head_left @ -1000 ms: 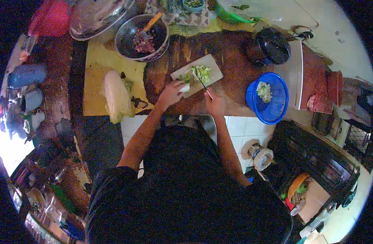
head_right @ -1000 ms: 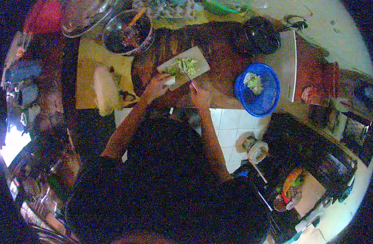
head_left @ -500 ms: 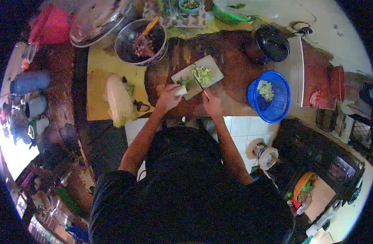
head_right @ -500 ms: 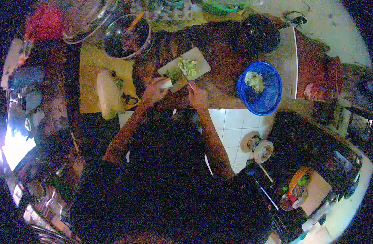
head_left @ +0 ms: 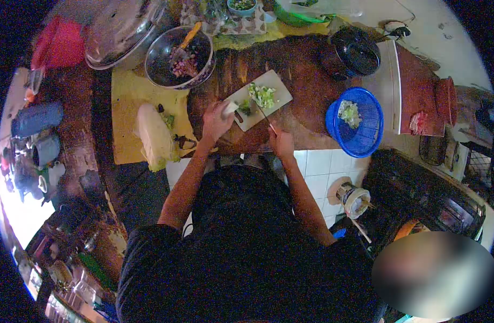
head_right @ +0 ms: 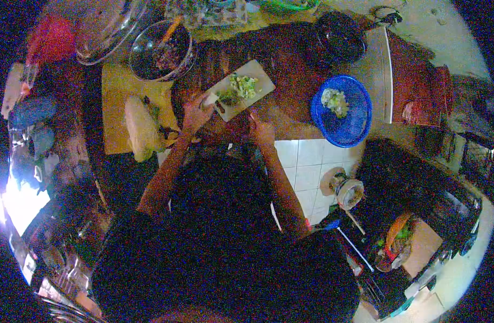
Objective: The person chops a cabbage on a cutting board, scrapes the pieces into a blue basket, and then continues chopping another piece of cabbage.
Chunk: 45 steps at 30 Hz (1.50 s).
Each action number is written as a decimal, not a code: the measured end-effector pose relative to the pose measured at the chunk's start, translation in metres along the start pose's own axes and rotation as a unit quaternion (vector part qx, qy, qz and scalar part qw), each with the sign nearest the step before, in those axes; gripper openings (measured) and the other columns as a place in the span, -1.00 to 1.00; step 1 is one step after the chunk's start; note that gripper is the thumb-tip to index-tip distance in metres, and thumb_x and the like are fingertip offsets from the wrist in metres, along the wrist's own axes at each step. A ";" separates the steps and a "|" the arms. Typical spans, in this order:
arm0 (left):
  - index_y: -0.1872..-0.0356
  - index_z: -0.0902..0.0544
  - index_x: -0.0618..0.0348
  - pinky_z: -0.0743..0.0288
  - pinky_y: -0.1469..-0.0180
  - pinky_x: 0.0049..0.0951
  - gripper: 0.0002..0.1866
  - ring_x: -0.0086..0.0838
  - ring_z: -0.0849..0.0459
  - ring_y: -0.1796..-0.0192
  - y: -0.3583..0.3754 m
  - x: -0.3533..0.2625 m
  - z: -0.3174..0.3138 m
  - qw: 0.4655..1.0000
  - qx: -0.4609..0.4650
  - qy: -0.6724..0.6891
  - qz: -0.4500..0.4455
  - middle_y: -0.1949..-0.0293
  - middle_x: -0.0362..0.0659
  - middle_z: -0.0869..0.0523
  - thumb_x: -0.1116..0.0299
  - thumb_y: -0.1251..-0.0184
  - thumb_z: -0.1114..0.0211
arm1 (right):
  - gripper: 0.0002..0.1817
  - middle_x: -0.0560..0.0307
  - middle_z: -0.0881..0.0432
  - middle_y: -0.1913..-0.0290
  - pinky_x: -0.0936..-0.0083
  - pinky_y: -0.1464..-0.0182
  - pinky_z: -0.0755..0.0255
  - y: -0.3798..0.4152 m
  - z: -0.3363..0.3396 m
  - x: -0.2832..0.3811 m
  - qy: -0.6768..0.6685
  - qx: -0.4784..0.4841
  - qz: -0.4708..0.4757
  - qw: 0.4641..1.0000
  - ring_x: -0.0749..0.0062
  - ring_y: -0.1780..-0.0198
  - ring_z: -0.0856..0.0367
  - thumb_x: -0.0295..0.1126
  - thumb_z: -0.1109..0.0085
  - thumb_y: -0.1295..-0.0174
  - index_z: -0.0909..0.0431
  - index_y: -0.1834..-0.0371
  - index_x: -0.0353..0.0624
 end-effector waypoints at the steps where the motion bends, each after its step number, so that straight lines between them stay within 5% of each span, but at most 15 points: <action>1: 0.00 -0.66 0.09 -0.53 -0.10 -0.12 -0.56 -0.04 -0.62 -0.03 -0.002 -0.001 -0.001 1.000 -0.002 0.000 -0.005 0.08 0.01 -0.69 0.25 -0.02 -0.43 | -0.65 -0.17 -0.67 0.41 0.05 0.37 -0.50 0.002 0.002 0.003 -0.015 -0.034 0.030 0.999 -0.13 0.46 -0.62 -0.23 -0.14 -0.30 -0.59 -0.14 0.04; 3: -0.01 -0.65 0.09 -0.52 -0.10 -0.09 -0.55 -0.03 -0.61 -0.04 -0.005 -0.004 -0.003 1.000 -0.008 0.001 -0.015 0.09 0.03 -0.69 0.23 -0.03 -0.42 | -0.66 -0.19 -0.66 0.41 0.05 0.36 -0.50 0.008 0.009 0.013 -0.043 -0.101 0.090 0.990 -0.14 0.44 -0.63 -0.22 -0.14 -0.31 -0.59 -0.14 0.07; 6: -0.05 -0.62 0.11 -0.50 -0.11 -0.05 -0.51 0.01 -0.61 -0.04 -0.002 0.006 -0.010 0.997 0.019 0.026 0.066 0.08 0.07 -0.67 0.21 -0.06 -0.42 | -0.68 -0.17 -0.65 0.44 0.02 0.38 -0.50 0.017 -0.002 0.017 -0.041 -0.029 0.029 0.998 -0.13 0.46 -0.63 -0.18 -0.15 -0.31 -0.60 -0.11 0.09; 9: -0.15 -0.56 0.10 -0.48 -0.11 -0.03 -0.50 0.03 -0.60 -0.03 -0.002 0.010 -0.009 0.999 -0.023 -0.020 0.036 0.04 0.12 -0.64 0.23 -0.15 -0.35 | -0.69 -0.15 -0.65 0.48 -0.01 0.41 -0.49 0.020 -0.017 0.017 -0.010 0.085 0.017 0.996 -0.14 0.49 -0.63 -0.18 -0.14 -0.32 -0.60 -0.09 0.08; 12: -0.24 -0.46 0.09 -0.47 -0.09 0.01 -0.49 0.07 -0.59 -0.04 -0.003 0.013 -0.014 0.999 -0.041 -0.026 0.007 0.00 0.15 -0.61 0.22 -0.26 -0.24 | -0.68 -0.15 -0.63 0.52 -0.01 0.43 -0.49 0.021 -0.010 0.014 -0.011 0.036 -0.001 0.999 -0.14 0.54 -0.61 -0.15 -0.12 -0.32 -0.61 -0.10 0.12; 15: -0.24 -0.41 0.12 -0.47 -0.07 0.03 -0.51 0.07 -0.61 -0.01 -0.003 0.018 -0.021 0.998 0.023 -0.001 0.053 0.03 0.15 -0.62 0.19 -0.33 -0.15 | -0.68 -0.18 -0.62 0.51 -0.02 0.41 -0.49 0.013 -0.005 0.005 0.058 0.055 -0.005 0.997 -0.15 0.52 -0.61 -0.13 -0.10 -0.33 -0.61 -0.11 0.18; 18: -0.20 -0.41 0.14 -0.48 -0.04 0.02 -0.51 0.07 -0.64 0.03 -0.001 0.038 -0.045 0.990 0.075 0.093 0.070 0.07 0.15 -0.64 0.12 -0.32 -0.16 | -0.67 -0.18 -0.62 0.51 -0.02 0.41 -0.49 0.010 0.011 0.009 0.037 -0.022 0.042 0.998 -0.14 0.51 -0.61 -0.15 -0.09 -0.34 -0.61 -0.13 0.18; 21: -0.16 -0.44 0.15 -0.52 -0.01 -0.03 -0.52 0.07 -0.66 0.06 -0.011 0.001 -0.027 0.972 0.181 0.006 0.153 0.09 0.15 -0.66 0.14 -0.28 -0.22 | -0.66 -0.18 -0.65 0.44 -0.02 0.40 -0.49 0.011 0.017 0.014 0.062 0.069 -0.032 0.995 -0.15 0.47 -0.62 -0.17 -0.08 -0.35 -0.60 -0.14 0.11; 24: -0.18 -0.47 0.11 -0.56 0.02 -0.06 -0.49 0.04 -0.67 0.04 -0.019 -0.023 -0.019 0.980 0.170 -0.040 0.095 0.10 0.13 -0.69 0.16 -0.23 -0.27 | -0.65 -0.15 -0.67 0.42 0.01 0.43 -0.48 0.022 0.014 0.011 -0.020 0.000 -0.022 1.000 -0.16 0.50 -0.61 -0.18 -0.05 -0.38 -0.57 -0.17 0.05; 27: -0.22 -0.50 0.02 -0.58 0.03 -0.06 -0.45 0.00 -0.68 0.04 -0.029 -0.030 -0.040 0.981 0.109 0.045 -0.155 0.11 0.09 -0.70 0.22 -0.14 -0.32 | -0.63 -0.23 -0.67 0.27 0.03 0.30 -0.51 0.034 0.002 0.004 -0.069 -0.003 -0.034 0.997 -0.23 0.35 -0.64 -0.16 -0.03 -0.41 -0.55 -0.19 -0.04; 34: -0.18 -0.58 -0.16 -0.59 0.09 -0.06 -0.42 -0.08 -0.70 0.09 -0.024 0.002 -0.083 0.969 0.202 -0.087 -0.110 0.15 0.00 -0.72 0.21 0.00 -0.36 | -0.56 -0.38 -0.60 0.02 0.04 0.01 -0.46 0.044 0.026 0.018 -0.178 -0.011 -0.070 0.982 -0.31 0.04 -0.58 -0.15 0.01 -0.43 -0.48 -0.24 -0.17; 39: -0.12 -0.61 -0.10 -0.60 0.11 -0.09 -0.48 -0.09 -0.71 0.12 -0.012 0.010 -0.069 0.968 0.199 -0.152 -0.030 0.16 -0.02 -0.73 0.11 -0.05 -0.34 | -0.58 -0.31 -0.64 0.13 0.04 0.15 -0.48 0.038 0.018 0.020 -0.197 -0.081 -0.002 0.977 -0.25 0.17 -0.63 -0.14 0.04 -0.44 -0.50 -0.19 -0.17; 45: -0.06 -0.59 0.06 -0.57 0.07 0.00 -0.48 -0.06 -0.71 0.11 -0.008 0.010 -0.064 0.971 0.160 -0.174 0.049 0.16 0.00 -0.73 0.03 -0.10 -0.33 | -0.63 -0.27 -0.61 0.44 -0.05 0.40 -0.44 0.027 -0.014 0.028 -0.182 0.022 -0.039 0.982 -0.31 0.45 -0.58 -0.13 0.12 -0.46 -0.50 -0.09 -0.13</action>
Point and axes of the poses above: each hand's wrist, its own y-axis away from the middle knuckle, its own z-axis out of the back of the hand, x = y × z, the point moved 7 cm from there along -y, towards the middle knuckle
